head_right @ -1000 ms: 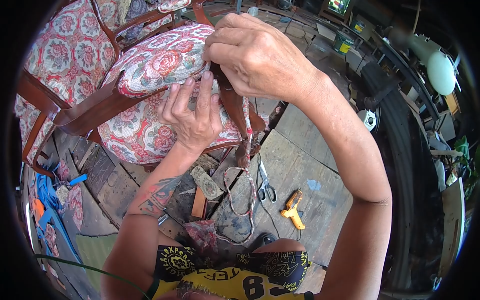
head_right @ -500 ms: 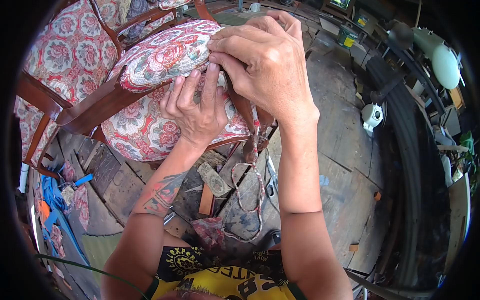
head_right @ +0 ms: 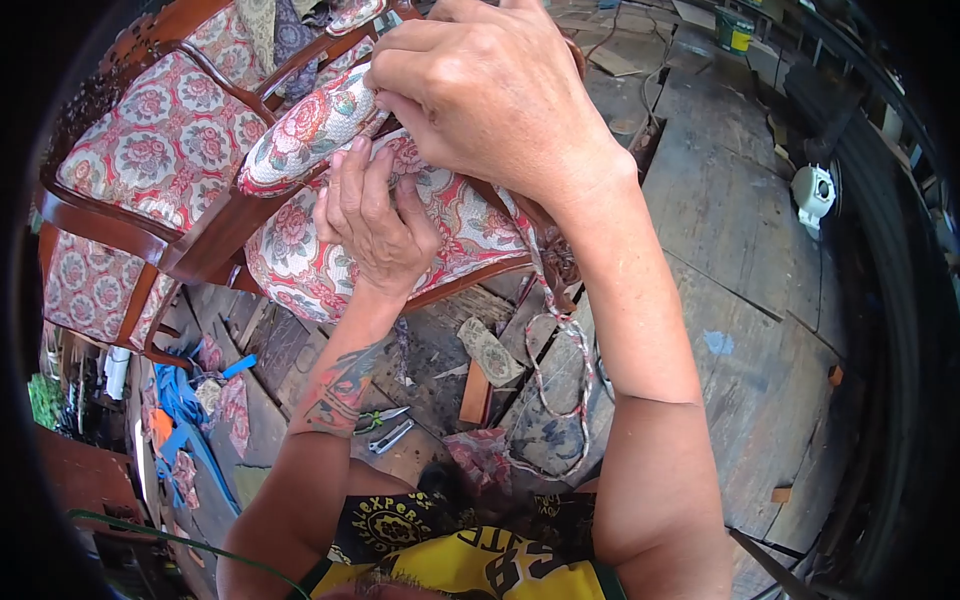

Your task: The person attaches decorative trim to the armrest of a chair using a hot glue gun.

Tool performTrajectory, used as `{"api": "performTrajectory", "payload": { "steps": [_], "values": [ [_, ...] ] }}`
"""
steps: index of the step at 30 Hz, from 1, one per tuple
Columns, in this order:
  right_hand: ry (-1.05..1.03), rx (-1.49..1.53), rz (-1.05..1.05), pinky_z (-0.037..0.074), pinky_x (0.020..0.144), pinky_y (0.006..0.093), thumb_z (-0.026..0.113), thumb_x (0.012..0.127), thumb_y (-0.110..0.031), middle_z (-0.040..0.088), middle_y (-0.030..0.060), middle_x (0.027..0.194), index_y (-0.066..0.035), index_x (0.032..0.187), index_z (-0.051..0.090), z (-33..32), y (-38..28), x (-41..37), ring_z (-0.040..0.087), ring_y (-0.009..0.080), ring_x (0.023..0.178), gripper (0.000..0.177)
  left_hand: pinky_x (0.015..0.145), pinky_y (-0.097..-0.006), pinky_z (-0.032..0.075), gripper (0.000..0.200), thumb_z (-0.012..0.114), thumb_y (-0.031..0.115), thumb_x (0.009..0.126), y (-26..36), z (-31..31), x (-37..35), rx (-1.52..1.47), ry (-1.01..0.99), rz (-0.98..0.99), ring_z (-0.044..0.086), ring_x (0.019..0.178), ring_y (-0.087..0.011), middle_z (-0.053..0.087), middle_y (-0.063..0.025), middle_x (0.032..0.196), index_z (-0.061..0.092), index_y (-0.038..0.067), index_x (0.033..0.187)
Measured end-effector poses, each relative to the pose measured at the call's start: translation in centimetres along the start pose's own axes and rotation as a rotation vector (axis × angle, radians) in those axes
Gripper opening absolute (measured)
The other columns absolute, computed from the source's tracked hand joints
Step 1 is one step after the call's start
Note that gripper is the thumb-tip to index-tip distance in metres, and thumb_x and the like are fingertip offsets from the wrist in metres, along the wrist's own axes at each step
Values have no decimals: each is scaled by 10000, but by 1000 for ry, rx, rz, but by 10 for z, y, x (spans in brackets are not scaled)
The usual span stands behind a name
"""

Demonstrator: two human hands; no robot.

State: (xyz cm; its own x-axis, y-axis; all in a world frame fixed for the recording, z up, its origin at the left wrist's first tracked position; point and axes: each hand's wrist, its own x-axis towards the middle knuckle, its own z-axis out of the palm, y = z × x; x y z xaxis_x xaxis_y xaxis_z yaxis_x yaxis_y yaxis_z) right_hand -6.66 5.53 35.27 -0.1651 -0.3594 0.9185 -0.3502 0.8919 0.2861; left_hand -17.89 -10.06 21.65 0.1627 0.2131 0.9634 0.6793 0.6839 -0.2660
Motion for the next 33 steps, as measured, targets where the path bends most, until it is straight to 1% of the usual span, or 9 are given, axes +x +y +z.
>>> {"api": "performTrajectory", "payload": {
  "steps": [1,4,9,10,11,14,17,30,33],
  "values": [
    [-14,-11,-12,434,1029,475,753,817,-121,678,-14,877,-102,853,686,1,1,-1,621,192,849,78,1120,-430,250,426,640,150,971,-1,-1,1,14,-12,22,451,1389,-268,568,-114,1417,549,66,1378],
    [-3,-29,-50,432,1030,479,735,809,-108,670,-4,873,-96,848,674,4,5,-5,616,201,840,73,1097,-429,287,513,665,119,946,-3,-1,0,39,-5,58,460,1368,-283,522,-155,1397,518,25,1429],
    [-18,-137,-69,436,1027,498,722,791,-94,666,6,889,-90,859,663,1,-2,-3,614,206,846,91,1076,-435,307,587,688,111,927,2,3,3,59,-10,52,451,1350,-317,481,-177,1377,486,-16,1464],
    [63,-70,-83,437,1027,505,722,787,-96,664,5,900,-90,863,660,12,4,-7,613,203,848,98,1069,-437,311,602,691,117,926,3,4,4,50,3,33,442,1352,-326,480,-181,1374,479,-25,1471],
    [143,-4,-97,438,1027,513,721,783,-97,663,4,911,-91,866,658,19,9,-10,611,200,850,105,1055,-439,316,632,686,127,928,4,4,4,60,-11,38,434,1336,-338,461,-182,1380,456,-29,1495],
    [105,-112,-121,439,1030,521,714,784,-100,660,-4,927,-94,863,652,12,5,-9,611,197,857,101,1050,-443,318,637,676,130,932,5,8,4,56,-12,18,439,1304,-333,437,-186,1393,446,-29,1505],
    [144,-29,-76,444,1026,524,709,786,-104,653,-8,937,-96,879,655,20,7,-13,610,195,863,108,1050,-447,318,640,667,135,935,6,7,4,81,-14,15,447,1274,-332,415,-190,1408,439,-27,1511],
    [141,-17,-66,444,1032,524,732,789,-171,642,-26,968,-114,910,678,21,8,-16,607,183,873,144,1093,-444,340,589,699,146,940,-3,6,2,85,-15,54,421,1343,-334,477,-144,1380,482,-1,1467],
    [255,-59,-140,439,1039,528,733,795,-177,650,-24,964,-115,908,681,26,9,-17,612,180,882,139,1105,-448,336,581,693,152,945,-4,7,1,110,-24,51,424,1335,-336,476,-142,1381,482,2,1465]
  ]
}}
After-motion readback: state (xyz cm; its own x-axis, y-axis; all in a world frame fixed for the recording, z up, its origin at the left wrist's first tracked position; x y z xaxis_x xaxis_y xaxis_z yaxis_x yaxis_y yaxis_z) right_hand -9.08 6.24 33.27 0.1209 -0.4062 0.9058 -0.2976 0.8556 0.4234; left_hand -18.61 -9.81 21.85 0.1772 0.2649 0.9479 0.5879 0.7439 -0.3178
